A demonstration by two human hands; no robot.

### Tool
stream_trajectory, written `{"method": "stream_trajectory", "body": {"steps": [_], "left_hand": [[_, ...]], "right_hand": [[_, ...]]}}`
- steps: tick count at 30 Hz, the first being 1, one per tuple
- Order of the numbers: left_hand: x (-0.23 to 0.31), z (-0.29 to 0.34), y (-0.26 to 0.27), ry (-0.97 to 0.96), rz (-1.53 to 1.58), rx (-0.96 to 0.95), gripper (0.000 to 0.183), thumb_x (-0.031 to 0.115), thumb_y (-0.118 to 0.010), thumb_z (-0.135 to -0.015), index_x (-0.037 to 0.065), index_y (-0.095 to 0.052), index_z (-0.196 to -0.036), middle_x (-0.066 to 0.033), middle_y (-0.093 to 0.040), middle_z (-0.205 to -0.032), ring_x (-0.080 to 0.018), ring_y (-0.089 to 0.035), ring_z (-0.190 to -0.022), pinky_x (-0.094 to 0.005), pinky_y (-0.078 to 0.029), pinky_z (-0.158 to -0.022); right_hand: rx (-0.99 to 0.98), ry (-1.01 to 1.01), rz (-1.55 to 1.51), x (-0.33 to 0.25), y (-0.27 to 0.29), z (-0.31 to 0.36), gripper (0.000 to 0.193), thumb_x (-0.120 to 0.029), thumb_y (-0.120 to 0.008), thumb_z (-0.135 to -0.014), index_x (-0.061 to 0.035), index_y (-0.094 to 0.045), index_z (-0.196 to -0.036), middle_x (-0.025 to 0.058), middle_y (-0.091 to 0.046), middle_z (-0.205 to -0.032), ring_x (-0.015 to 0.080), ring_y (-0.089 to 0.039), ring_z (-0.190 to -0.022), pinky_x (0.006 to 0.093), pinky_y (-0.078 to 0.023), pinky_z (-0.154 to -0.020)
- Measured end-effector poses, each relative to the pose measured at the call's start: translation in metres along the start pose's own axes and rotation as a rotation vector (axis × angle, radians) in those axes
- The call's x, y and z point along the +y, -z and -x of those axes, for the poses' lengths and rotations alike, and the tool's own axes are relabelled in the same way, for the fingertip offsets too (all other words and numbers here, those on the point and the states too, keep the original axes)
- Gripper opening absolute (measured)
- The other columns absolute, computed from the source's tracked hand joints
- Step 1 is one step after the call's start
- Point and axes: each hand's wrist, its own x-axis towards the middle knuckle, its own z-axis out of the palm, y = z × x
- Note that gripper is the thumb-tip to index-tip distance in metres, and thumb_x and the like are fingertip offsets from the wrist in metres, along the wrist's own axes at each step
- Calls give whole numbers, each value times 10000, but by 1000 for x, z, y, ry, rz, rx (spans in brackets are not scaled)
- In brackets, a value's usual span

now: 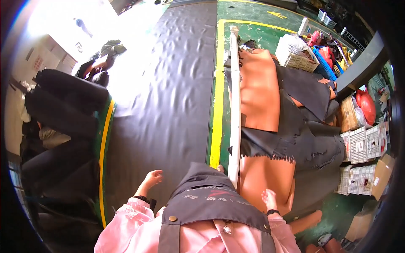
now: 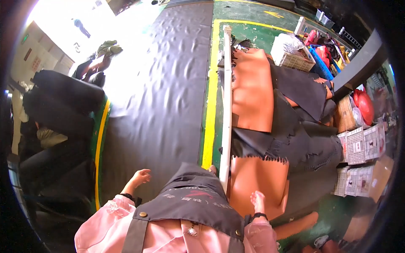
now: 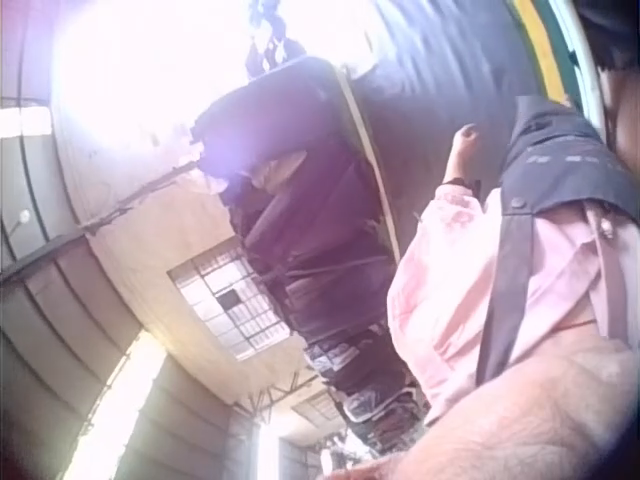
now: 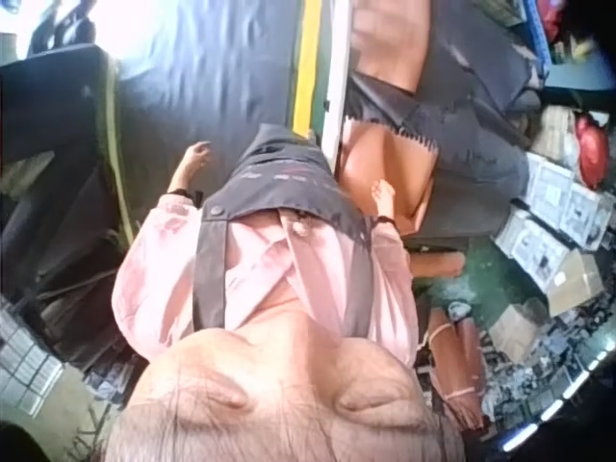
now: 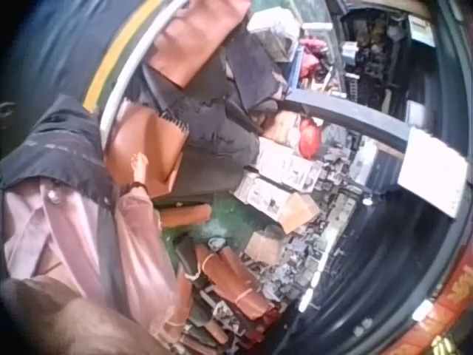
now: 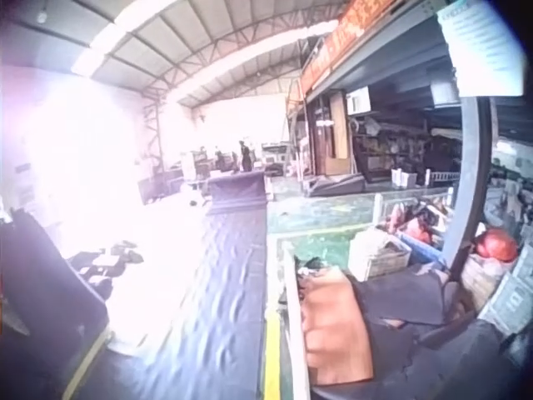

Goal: Measuring and cutting a long roll of black synthetic material on a factory floor.

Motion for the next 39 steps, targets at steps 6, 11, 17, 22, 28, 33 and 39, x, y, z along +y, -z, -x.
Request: {"method": "stream_trajectory", "body": {"steps": [6, 11, 17, 22, 28, 33, 39], "left_hand": [[81, -99, 54, 293, -8, 44, 382, 104, -551, -827, 72, -537, -1207, -69, -666, -866, -152, -635, -673, -295, -508, -573], [168, -226, 84, 332, 76, 2, 367, 137, -557, -853, 81, -527, -1215, -78, -664, -921, -177, -647, -685, -329, -526, -613], [319, -359, 129, 258, 212, 58, 378, 128, -570, -834, 75, -529, -1205, -79, -665, -911, -175, -645, -697, -326, -532, -616], [440, -475, 151, 226, 164, 50, 408, 128, -578, -815, 66, -523, -1214, -70, -665, -909, -163, -639, -710, -316, -521, -603], [602, -636, 173, 28, 274, -17, 406, 153, -595, -802, 73, -548, -1197, -70, -663, -909, -160, -636, -733, -298, -514, -630], [736, -752, 209, 92, 229, -93, 408, 143, -586, -817, 64, -530, -1214, -60, -663, -908, -159, -634, -755, -305, -513, -650], [887, -867, 250, 92, 104, -41, 408, 137, -587, -820, 39, -522, -1210, -75, -669, -905, -155, -637, -727, -293, -515, -630]], "right_hand": [[-122, 148, 21, -202, -160, -83, 241, -204, -550, -900, -114, -551, -1124, 46, -647, -974, 147, -633, -789, 290, -506, -665], [-139, 158, 80, -307, -254, -139, 214, -173, -533, -906, -103, -554, -1107, 61, -650, -959, 158, -639, -763, 281, -511, -637], [-89, -54, 212, -411, -337, -173, 226, -184, -536, -900, -105, -548, -1112, 60, -659, -943, 171, -640, -753, 308, -510, -637], [-108, -8, 318, -522, -419, -224, 222, -189, -535, -903, -105, -552, -1107, 64, -658, -966, 172, -636, -794, 307, -504, -680], [-71, -30, 413, -653, -514, -332, 221, -197, -544, -897, -120, -560, -1104, 73, -660, -977, 180, -636, -831, 347, -500, -692], [-35, -20, 356, -795, -613, -423, 238, -232, -562, -888, -119, -545, -1098, 53, -653, -940, 178, -634, -799, 315, -510, -652], [-170, 102, 293, -994, -753, -485, 227, -195, -533, -913, -109, -542, -1123, 50, -645, -974, 140, -633, -798, 270, -506, -679]]}}
